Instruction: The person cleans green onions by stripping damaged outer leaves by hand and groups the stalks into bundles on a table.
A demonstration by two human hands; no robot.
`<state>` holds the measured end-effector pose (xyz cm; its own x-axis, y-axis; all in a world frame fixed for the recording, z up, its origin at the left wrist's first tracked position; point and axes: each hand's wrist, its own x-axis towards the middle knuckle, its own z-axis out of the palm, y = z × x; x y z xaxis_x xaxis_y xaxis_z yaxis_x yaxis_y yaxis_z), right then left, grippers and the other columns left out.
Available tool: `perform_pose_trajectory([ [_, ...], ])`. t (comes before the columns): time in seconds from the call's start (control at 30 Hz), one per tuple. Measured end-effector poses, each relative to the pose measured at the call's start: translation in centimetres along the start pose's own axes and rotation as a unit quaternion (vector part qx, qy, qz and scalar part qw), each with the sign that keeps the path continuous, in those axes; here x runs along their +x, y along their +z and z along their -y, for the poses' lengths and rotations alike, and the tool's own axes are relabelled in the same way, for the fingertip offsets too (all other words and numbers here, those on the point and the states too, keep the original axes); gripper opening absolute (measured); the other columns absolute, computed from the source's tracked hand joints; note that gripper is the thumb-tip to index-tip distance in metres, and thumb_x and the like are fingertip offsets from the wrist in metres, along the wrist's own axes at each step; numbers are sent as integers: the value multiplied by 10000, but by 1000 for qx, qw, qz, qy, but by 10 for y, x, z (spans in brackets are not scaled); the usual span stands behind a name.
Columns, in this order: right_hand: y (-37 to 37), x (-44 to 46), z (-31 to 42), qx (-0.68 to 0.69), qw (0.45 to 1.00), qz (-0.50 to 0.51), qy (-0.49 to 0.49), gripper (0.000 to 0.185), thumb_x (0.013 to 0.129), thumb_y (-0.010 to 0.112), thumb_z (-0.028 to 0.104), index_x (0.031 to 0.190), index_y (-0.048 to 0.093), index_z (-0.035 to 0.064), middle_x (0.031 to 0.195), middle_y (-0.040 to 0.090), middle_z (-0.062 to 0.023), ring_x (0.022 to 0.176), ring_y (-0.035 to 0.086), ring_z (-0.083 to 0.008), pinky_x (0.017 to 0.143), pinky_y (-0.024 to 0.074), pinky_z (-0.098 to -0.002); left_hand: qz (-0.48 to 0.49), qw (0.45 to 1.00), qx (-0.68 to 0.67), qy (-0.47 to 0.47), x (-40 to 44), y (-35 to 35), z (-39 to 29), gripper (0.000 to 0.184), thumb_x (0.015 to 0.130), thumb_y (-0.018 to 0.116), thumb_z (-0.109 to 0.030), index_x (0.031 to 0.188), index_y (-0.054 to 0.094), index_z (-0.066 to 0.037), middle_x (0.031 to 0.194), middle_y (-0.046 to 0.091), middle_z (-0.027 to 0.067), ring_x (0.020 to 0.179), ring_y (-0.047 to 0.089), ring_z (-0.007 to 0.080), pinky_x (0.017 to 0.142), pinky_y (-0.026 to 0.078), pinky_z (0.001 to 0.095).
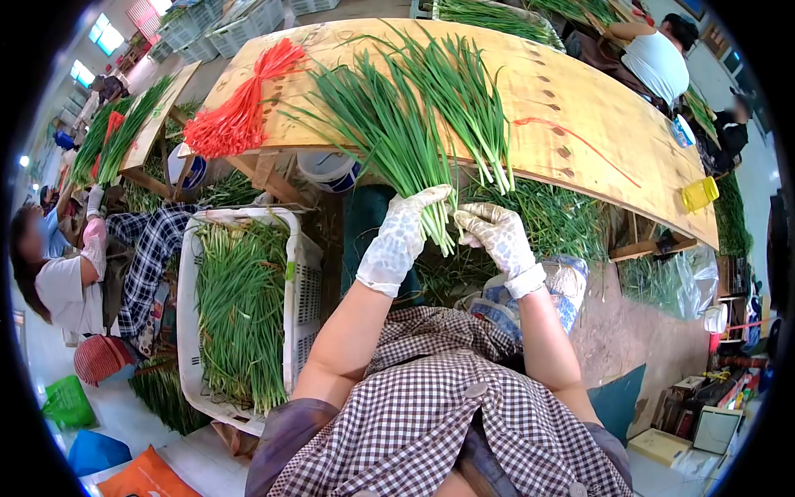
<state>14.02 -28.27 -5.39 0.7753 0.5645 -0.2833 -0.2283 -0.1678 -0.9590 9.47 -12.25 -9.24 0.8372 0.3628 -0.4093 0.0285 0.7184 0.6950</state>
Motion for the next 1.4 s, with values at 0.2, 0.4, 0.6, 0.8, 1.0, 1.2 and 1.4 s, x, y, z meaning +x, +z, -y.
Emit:
perform_pose_trajectory([
  [0.2,-8,22,-25,75,996,45,23,247,878,650,128,1075,632,-19,870,691,-53,672,639,-105,602,519,-220,19,999,-48,3,-5,-5,10,225,816,655,-23,1030,630,41,947,673,116,792,659,218,696,555,330],
  [0.4,-16,21,-24,184,969,130,99,213,921,578,112,1089,622,-12,924,686,-77,699,651,-125,617,555,-249,85,996,5,-4,-11,-5,2,240,802,654,7,1037,624,43,963,676,131,855,663,226,765,546,322],
  [0.6,6,12,-23,120,992,-25,-15,142,890,623,71,992,646,-26,836,677,-68,661,644,-116,594,536,-216,11,1000,0,24,-12,6,10,214,771,656,59,983,632,63,888,679,137,782,667,229,703,554,313],
  [0.8,-26,6,-70,-451,883,129,-37,215,791,627,219,948,695,88,852,678,-171,807,662,-325,757,513,-423,84,986,-43,136,-33,13,-20,308,729,623,105,1032,569,102,897,650,201,873,674,333,810,581,447],
  [1.0,-8,-13,21,-472,808,-249,-251,221,825,664,336,837,691,118,730,662,-106,667,658,-283,600,523,-363,131,980,-115,100,-28,19,-51,315,816,614,-9,1118,577,72,1012,649,160,777,630,210,734,537,343],
  [1.2,-12,35,22,-605,690,-274,-287,228,827,621,289,697,641,103,608,612,-105,555,629,-270,507,496,-351,42,995,-88,24,-10,11,-19,190,872,627,-71,1029,594,30,845,588,63,683,580,187,640,511,333],
  [1.4,15,-28,8,-366,878,-161,-264,195,787,721,293,835,716,105,717,675,-101,601,647,-271,568,509,-347,23,997,52,45,-10,15,-15,244,877,619,-98,1078,632,40,1023,675,112,875,656,203,733,546,294],
])
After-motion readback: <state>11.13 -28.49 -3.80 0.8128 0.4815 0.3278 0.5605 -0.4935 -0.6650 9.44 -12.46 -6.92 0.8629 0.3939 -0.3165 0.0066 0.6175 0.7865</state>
